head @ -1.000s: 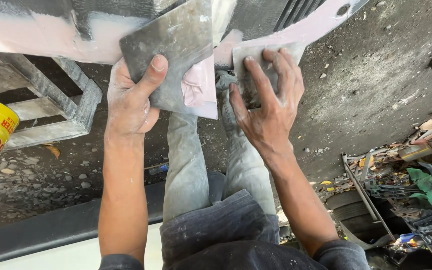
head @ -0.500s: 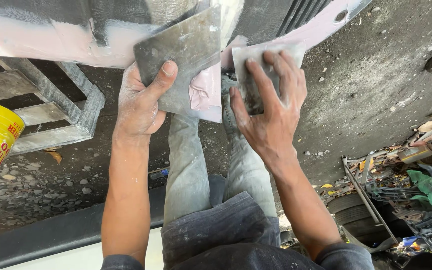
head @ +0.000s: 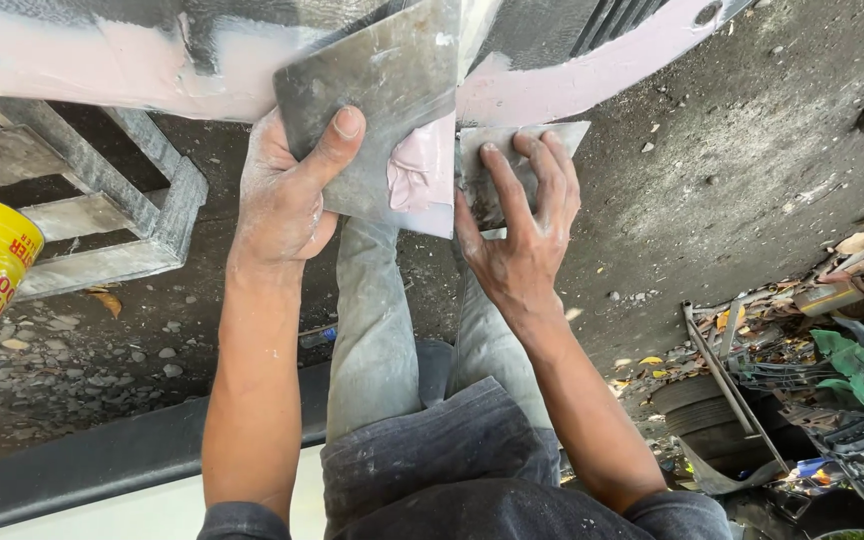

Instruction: The person scoops pink body filler from a can onto a metal spreader and applies it to a grey car bumper. They then use a sanding block to smooth the filler on the bumper's surface.

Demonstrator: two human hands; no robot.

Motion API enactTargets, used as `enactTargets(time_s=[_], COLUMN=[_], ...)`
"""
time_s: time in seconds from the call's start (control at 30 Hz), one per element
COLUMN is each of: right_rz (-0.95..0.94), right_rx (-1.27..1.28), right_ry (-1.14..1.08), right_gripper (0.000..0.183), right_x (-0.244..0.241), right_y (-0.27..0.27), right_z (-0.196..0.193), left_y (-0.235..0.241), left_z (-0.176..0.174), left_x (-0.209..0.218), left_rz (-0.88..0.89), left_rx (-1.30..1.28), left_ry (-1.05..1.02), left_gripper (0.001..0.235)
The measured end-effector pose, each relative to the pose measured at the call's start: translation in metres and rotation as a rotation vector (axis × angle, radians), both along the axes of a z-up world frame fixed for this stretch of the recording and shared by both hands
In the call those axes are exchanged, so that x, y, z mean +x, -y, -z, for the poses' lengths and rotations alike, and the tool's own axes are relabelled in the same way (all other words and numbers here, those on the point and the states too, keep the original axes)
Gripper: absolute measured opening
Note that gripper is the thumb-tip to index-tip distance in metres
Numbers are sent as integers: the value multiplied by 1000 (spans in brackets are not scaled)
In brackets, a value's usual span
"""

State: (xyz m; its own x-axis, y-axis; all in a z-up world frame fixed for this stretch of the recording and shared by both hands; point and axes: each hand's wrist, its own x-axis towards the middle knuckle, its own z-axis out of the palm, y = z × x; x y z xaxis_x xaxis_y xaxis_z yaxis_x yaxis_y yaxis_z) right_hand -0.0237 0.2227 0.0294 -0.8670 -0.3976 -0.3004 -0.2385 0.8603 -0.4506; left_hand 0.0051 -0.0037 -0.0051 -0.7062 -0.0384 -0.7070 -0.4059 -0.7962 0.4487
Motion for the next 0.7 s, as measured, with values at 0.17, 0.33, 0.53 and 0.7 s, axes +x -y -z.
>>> enactTargets(time_s=[0.17,0.33,0.53,0.7], right_rz=[-34,31,-82,-238], right_rx=[48,-100,-668,-720], right_ry=[146,281,359,434], right_gripper=[54,49,45,42], right_x=[9,-3,-4,-2], right_y=[-29,-62,-59,-73], right_z=[2,-41,-79,-86], left_y=[-1,-6,-33,-52], left_z=[-2,-5,-59,-88], left_x=[-1,5,19,69], left_rz=[-1,23,222,-23], left_rx=[10,-108,-123,159], left_ry=[-34,-85,-1,249], left_gripper=[44,44,44,43])
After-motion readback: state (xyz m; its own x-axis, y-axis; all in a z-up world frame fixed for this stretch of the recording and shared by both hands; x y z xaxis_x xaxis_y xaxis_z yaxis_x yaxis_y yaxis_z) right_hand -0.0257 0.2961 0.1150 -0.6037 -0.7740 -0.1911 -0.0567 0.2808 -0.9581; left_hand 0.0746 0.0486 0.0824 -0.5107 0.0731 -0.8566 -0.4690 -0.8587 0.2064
